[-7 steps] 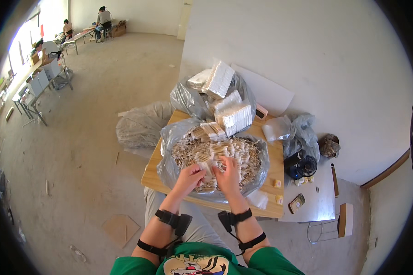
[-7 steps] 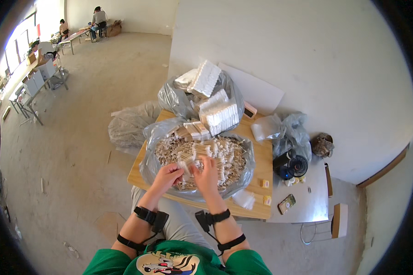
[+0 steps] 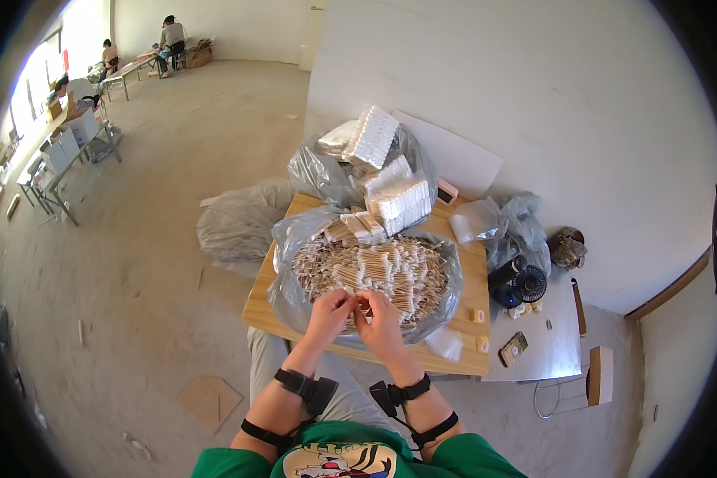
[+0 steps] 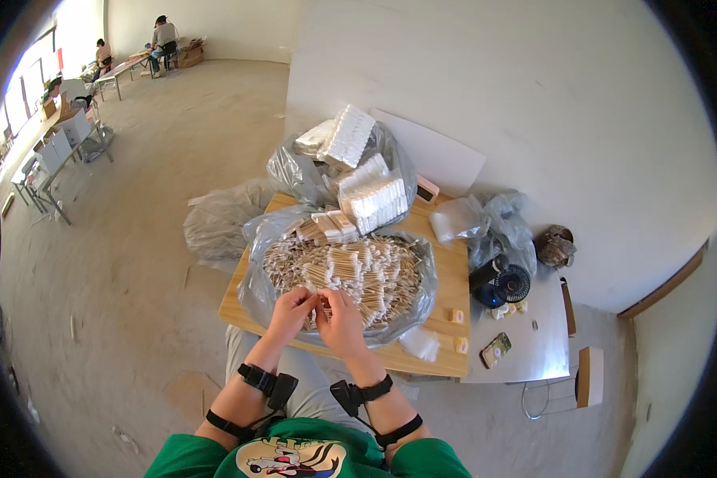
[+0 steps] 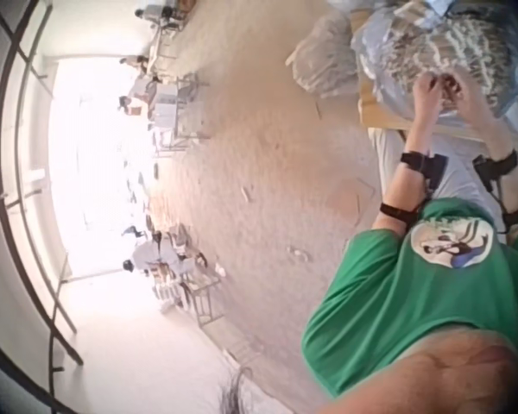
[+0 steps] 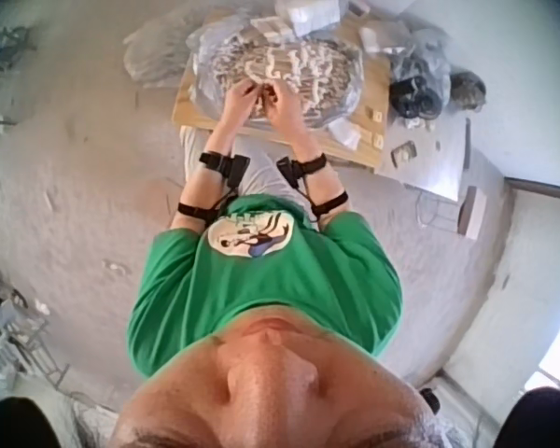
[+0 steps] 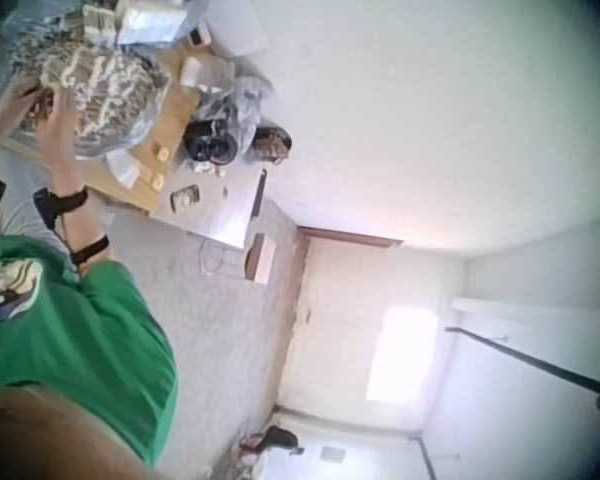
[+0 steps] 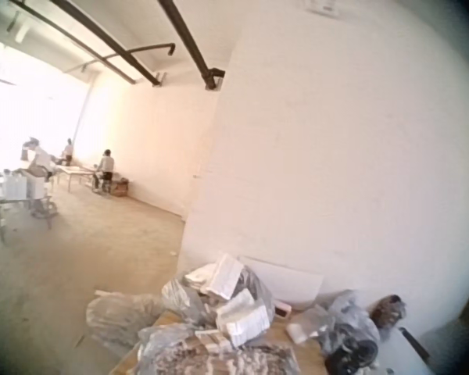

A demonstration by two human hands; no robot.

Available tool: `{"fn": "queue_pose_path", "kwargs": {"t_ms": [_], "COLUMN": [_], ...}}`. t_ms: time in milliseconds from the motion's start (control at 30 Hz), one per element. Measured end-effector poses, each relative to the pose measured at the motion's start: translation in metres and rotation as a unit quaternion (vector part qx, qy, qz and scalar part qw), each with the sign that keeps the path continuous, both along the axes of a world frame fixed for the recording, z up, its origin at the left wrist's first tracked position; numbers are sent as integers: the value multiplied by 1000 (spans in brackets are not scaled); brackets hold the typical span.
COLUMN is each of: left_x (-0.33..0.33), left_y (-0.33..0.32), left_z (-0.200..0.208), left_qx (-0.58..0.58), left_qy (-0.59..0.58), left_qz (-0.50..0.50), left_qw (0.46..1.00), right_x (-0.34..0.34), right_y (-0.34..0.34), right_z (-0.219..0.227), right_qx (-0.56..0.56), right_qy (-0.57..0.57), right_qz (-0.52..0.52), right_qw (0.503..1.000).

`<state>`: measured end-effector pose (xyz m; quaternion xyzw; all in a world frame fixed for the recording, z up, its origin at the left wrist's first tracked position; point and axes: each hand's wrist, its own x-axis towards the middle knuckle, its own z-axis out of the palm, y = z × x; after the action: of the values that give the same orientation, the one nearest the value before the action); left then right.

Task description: The recorder is packaging cotton swabs into small plastic bags.

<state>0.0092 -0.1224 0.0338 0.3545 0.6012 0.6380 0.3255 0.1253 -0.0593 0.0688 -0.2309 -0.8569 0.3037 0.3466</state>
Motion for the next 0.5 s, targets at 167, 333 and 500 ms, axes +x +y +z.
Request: {"fn": "queue_pose_path", "kwargs": {"t_ms": [167,333,500], "left_x": [4,-4,-9], "left_y": [0,-2,-7], "left_z": [1,3,6], "left_qx": [0,3,-1], "left_qy": [71,159,211], "left_qz": [8,-3,8], "left_qw": [997,987,977], "right_x": [6,3,0], "right_y": [1,2,4], "right_z": [-4,-1,1], "right_qx": [-34,-69,-123], "right_qy": [5,10,7], "right_qz": [0,8,7], "right_qw": [999,998,992]}}
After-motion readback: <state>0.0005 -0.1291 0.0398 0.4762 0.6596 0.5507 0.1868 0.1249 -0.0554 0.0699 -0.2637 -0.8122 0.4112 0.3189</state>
